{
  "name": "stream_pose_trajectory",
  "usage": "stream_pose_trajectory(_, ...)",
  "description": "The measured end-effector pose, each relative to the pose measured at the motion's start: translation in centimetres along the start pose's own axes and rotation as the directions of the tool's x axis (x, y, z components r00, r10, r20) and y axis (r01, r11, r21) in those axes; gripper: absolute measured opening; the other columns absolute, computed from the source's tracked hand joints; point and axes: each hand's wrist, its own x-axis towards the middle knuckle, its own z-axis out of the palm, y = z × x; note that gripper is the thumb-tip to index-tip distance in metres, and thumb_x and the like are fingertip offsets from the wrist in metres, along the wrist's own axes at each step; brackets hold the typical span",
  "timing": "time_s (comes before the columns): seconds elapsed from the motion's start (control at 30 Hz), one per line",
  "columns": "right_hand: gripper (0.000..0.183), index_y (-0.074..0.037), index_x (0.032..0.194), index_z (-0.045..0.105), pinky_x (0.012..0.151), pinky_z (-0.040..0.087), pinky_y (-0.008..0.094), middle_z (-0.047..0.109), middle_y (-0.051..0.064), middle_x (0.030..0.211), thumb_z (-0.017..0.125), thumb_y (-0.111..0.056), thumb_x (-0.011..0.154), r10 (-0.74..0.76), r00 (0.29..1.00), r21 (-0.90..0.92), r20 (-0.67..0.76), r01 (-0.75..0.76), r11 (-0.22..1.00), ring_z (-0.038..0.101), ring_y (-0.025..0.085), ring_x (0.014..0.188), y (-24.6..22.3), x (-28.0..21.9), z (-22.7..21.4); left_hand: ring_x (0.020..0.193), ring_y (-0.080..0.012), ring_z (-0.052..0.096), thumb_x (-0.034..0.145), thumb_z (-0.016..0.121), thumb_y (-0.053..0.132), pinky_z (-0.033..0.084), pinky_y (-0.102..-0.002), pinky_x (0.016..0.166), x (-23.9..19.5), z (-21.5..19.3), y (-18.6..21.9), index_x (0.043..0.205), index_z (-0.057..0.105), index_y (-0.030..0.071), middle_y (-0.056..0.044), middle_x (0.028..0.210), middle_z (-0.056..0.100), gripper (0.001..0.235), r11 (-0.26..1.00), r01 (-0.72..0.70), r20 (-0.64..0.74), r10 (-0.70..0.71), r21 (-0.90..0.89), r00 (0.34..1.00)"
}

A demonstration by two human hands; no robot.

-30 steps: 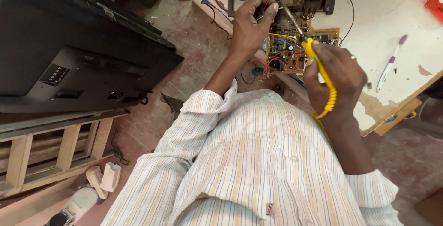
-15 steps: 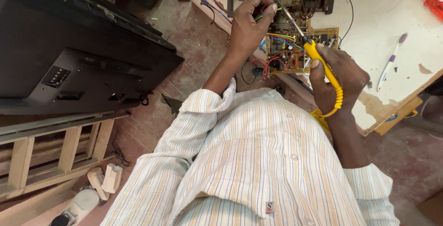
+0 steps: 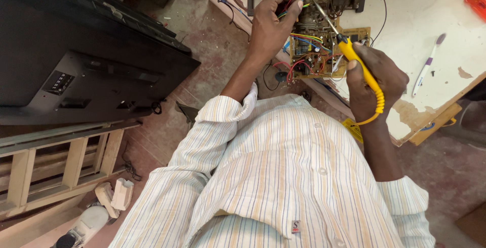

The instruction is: The person works on the internal components of a CRT television, handling a circuit board and connecting wires. They use a soldering iron to solder multiple wires to the board and a deflection yoke assembly.

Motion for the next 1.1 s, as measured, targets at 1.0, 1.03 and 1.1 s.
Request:
stream_pose_trajectory(1.0, 0.020, 0.005, 0.125, 0.073, 0.094, 0.061, 0.030, 0.075, 0.023, 0.116, 0.073, -0.008, 0.110, 0.014, 1.000, 0.054, 0.008, -0.015, 0.998, 0.077, 0.027, 0.105, -0.5, 0.1, 0.3, 0.074, -0.0066, 0.060, 0.100, 0.067, 0.009, 0.051, -0.026, 0.072, -0.1, 0.1, -1.1, 0.093, 0.063, 0.001, -0.001, 0.082, 0.060, 0.011, 0.990, 0.033, 0.039, -0.028, -0.136, 0.999)
stream_pose_trajectory(1.03, 0.020, 0.005, 0.125, 0.073, 0.094, 0.061, 0.030, 0.075, 0.023, 0.117, 0.073, -0.008, 0.111, -0.005, 1.000, 0.045, 0.011, 0.004, 0.999, 0.077, 0.028, 0.105, -0.5, 0.1, 0.3, 0.073, -0.0064, 0.060, 0.100, 0.067, 0.009, 0.051, -0.026, 0.071, -0.1, 0.1, -1.1, 0.093, 0.063, 0.001, -0.001, 0.081, 0.060, 0.011, 0.991, 0.031, 0.044, -0.025, -0.129, 0.999)
stream_pose_trajectory(1.1, 0.020, 0.005, 0.125, 0.072, 0.093, 0.061, 0.030, 0.075, 0.023, 0.117, 0.073, -0.009, 0.111, -0.017, 1.000, 0.040, 0.016, 0.016, 0.999, 0.077, 0.028, 0.104, -0.5, 0.2, 0.2, 0.073, -0.0065, 0.060, 0.100, 0.067, 0.009, 0.051, -0.026, 0.070, -0.1, 0.1, -1.1, 0.093, 0.063, 0.001, -0.001, 0.081, 0.060, 0.011, 0.989, 0.039, 0.037, -0.034, -0.141, 0.999)
